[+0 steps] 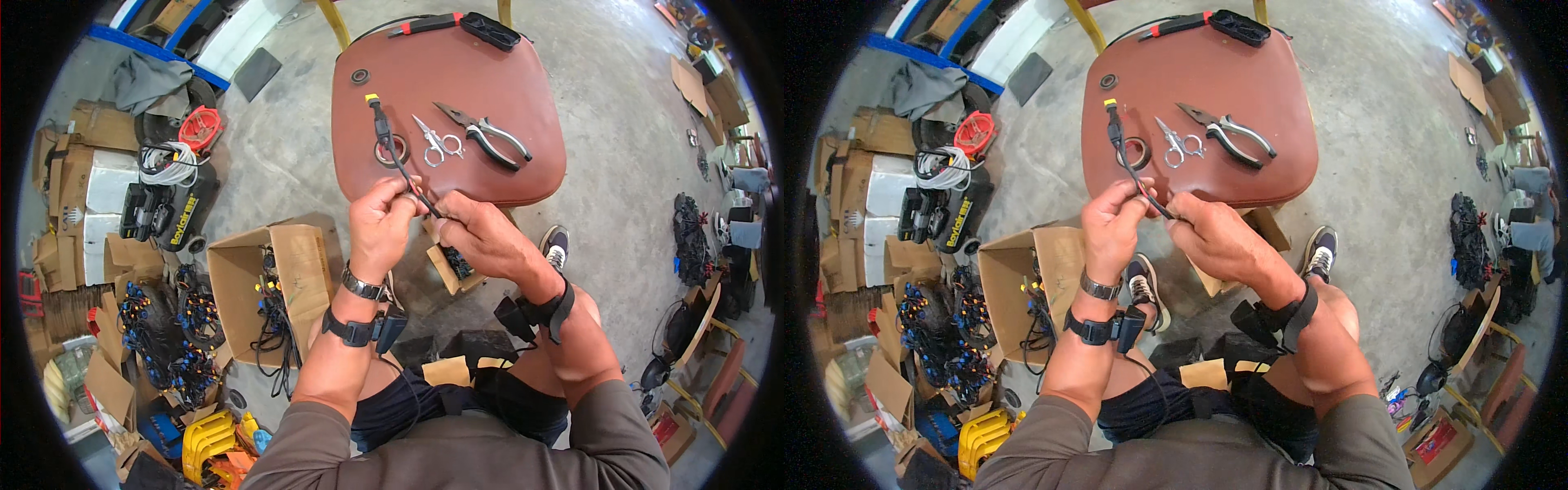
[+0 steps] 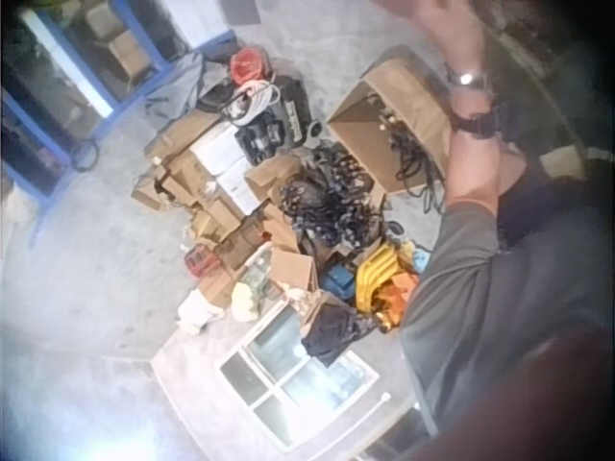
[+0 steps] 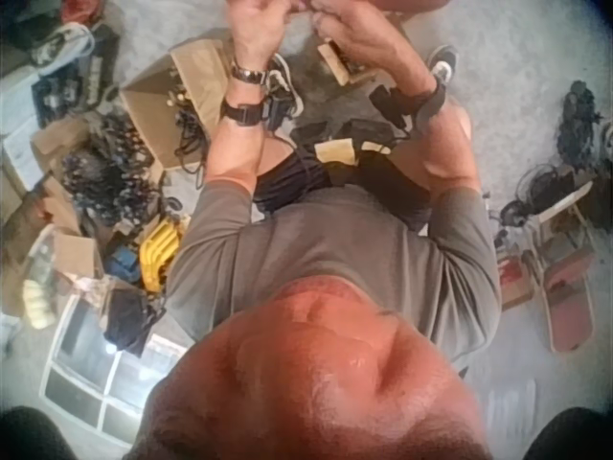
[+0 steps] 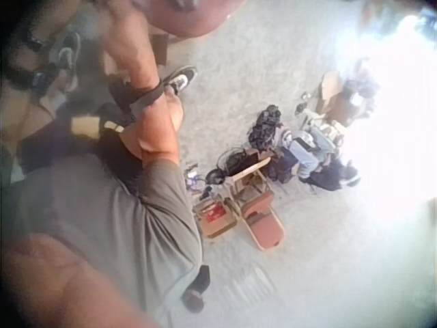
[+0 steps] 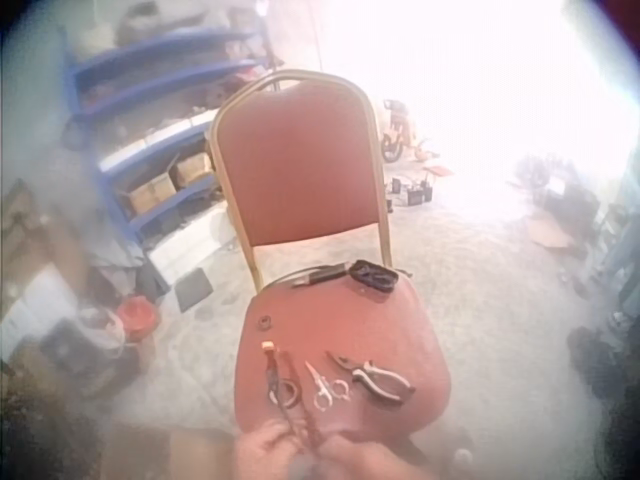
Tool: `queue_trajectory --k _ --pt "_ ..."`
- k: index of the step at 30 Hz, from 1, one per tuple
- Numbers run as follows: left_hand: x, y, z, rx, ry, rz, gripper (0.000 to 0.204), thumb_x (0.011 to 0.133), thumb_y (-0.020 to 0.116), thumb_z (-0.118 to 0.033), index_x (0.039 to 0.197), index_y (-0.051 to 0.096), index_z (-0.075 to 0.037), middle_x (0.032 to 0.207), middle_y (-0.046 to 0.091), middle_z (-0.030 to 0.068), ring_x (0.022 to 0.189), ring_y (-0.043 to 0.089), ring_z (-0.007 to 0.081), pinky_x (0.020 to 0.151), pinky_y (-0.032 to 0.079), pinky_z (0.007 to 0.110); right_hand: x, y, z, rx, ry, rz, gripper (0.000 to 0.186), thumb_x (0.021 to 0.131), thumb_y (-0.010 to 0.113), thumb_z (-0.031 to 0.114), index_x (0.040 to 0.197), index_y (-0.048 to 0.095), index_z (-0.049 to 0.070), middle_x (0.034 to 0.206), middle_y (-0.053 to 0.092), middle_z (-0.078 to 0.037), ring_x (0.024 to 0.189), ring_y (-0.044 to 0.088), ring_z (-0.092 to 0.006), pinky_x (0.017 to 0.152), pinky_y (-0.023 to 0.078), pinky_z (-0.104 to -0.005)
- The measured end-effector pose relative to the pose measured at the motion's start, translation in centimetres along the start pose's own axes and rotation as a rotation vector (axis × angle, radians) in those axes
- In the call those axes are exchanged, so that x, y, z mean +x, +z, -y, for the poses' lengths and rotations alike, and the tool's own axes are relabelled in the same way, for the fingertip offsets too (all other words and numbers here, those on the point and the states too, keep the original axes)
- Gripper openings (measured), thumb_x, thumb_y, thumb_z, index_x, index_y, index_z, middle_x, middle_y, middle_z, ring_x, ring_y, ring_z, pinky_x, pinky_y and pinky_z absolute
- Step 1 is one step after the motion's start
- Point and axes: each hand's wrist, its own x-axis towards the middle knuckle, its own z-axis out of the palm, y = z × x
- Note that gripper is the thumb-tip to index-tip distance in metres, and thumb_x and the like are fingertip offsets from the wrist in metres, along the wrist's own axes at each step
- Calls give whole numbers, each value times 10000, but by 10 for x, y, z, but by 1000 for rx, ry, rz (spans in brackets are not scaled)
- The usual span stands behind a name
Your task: Repairing a wiring harness by cutting and taping wires.
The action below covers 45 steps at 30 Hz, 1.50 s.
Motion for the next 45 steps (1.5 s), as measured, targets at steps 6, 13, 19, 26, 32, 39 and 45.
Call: queue_trajectory --k 6,13,19,26,32,39,45 --pt "-10 2 -3 -69 -33 107 227 912 587 -26 1120 637 49 1002 644 61 833 625 123 737 521 260 -2 12 -11 202 -72 -65 176 940 563 151 1010 564 -11 880 608 -247 824 604 -370 787 477 -399" --pt "-6 -6 -4 57 -61 178 158 915 640 -96 1006 648 33 878 663 47 769 588 94 678 486 244 -5 5 -3 408 18 15 160 915 589 92 1019 568 -28 764 557 -47 700 547 -83 624 471 -290" --pt "-9 -9 -5 224 74 212 147 915 659 -123 872 660 18 755 629 -5 677 544 73 634 468 234 -2 -14 3 541 180 29 152 905 617 80 1015 562 -10 764 593 1 688 551 -66 596 448 -239" --pt "-20 0 -23 442 162 349 217 902 674 -185 826 661 18 688 609 89 613 541 167 587 440 291 1 -28 0 264 104 -252 193 902 647 155 873 605 -31 683 583 -28 657 528 -73 588 452 -267" --pt "-48 22 -29 266 -96 496 323 941 629 -229 716 618 3 595 568 23 518 489 95 485 388 261 7 -37 -11 -124 -109 -434 166 898 639 140 830 588 -3 579 451 -85 538 406 -131 512 385 -304" --pt "-70 43 -38 -56 -467 368 373 949 623 -304 700 613 -27 580 556 -4 512 498 55 463 384 215 13 -38 -18 -82 -160 -505 149 879 657 152 848 600 18 672 579 -131 596 540 -269 577 449 -359" --pt "-77 45 -34 -43 -401 381 341 930 642 -259 690 598 -21 583 550 8 478 480 61 430 355 218 14 -35 -23 -25 -129 -473 140 856 697 140 869 615 27 656 589 -87 603 567 -199 577 457 -335"
